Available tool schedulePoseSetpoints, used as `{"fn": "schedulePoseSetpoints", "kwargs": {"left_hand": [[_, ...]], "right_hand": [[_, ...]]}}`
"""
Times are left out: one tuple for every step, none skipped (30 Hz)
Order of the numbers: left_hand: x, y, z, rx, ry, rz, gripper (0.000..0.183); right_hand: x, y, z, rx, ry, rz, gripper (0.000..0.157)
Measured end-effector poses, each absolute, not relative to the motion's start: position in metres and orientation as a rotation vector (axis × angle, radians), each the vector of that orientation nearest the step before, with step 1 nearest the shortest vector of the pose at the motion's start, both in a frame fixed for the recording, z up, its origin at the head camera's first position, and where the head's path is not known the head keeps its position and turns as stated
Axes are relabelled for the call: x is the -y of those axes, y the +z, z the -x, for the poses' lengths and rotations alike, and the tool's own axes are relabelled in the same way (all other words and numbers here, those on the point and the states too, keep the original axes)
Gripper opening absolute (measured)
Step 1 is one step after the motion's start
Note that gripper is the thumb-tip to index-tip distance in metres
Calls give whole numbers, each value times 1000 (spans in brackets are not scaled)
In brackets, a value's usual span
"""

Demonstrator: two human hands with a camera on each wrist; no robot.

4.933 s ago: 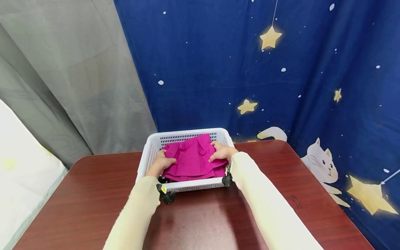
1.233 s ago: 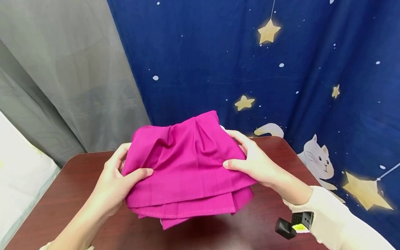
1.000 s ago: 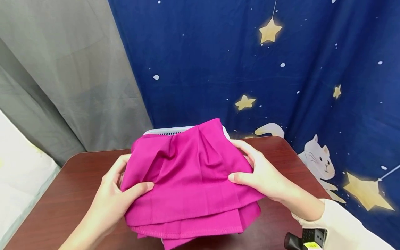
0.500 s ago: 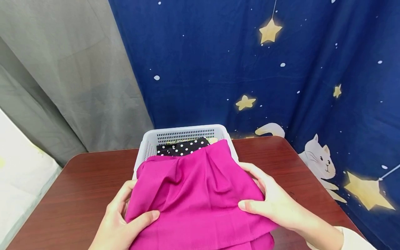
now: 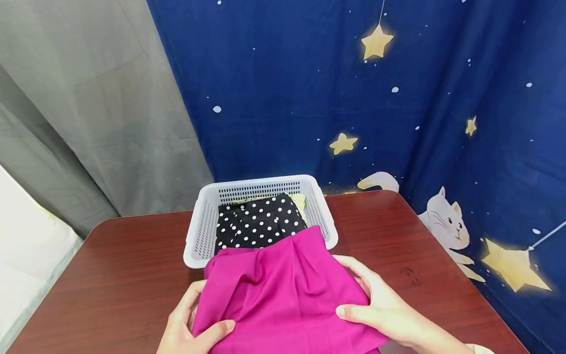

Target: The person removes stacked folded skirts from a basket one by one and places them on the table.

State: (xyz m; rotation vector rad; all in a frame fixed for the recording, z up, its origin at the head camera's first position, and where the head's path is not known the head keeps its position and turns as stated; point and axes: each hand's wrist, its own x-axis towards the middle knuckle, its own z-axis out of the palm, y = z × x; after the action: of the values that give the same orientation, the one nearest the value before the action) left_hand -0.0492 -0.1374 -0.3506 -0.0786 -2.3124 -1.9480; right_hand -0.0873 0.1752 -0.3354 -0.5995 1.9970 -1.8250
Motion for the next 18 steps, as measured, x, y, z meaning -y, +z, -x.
{"fn": "schedulePoseSetpoints", "kwargs": {"left_hand": [[136,-354,50,2313,-1964,55,53],[135,-358,50,2312,-1971,45,53],[134,-362,51,2310,-1978,31,53],[132,-365,51,2310,-1986,21,52],[132,-368,51,2309,-1996,13,51],[131,-371,51,2308,-2001,17,51],[130,-373,52,2302,-2005,27,50],[129,-376,52,2300,-2002,42,50],[128,-379,52,2295,-2005,42,50],[128,-382,53,2292,-2005,47,50],[127,-385,53,2288,-2007,53,50],[127,-388,53,2286,-2006,52,50],[127,-392,54,2284,-2007,42,50],[126,-395,54,2282,-2008,32,50],[126,-399,55,2278,-2016,20,50],[126,-403,56,2278,-2024,3,50],[126,-407,57,2270,-2031,-1,50],[126,-411,58,2262,-2039,-3,50]], "right_hand": [[-176,-339,88,-1977,-1833,592,65],[-176,-343,87,-1967,-1836,583,65],[-176,-347,87,-1964,-1837,575,65],[-177,-350,87,-1955,-1838,566,65],[-178,-354,87,-1951,-1836,548,65],[-178,-358,86,-1945,-1831,531,66],[-179,-362,86,-1946,-1826,521,66],[-180,-366,85,-1951,-1820,514,67],[-181,-369,85,-1950,-1816,506,67],[-181,-373,85,-1941,-1816,501,67],[-182,-377,85,-1931,-1822,500,67],[-182,-381,86,-1920,-1827,501,67],[-181,-385,87,-1909,-1838,505,67],[-181,-390,88,-1896,-1848,507,67],[-181,-394,89,-1877,-1862,511,67],[-180,-399,90,-1862,-1877,517,68],[-179,-403,91,-1844,-1891,517,68],[-178,-408,92,-1833,-1901,511,69]]}}
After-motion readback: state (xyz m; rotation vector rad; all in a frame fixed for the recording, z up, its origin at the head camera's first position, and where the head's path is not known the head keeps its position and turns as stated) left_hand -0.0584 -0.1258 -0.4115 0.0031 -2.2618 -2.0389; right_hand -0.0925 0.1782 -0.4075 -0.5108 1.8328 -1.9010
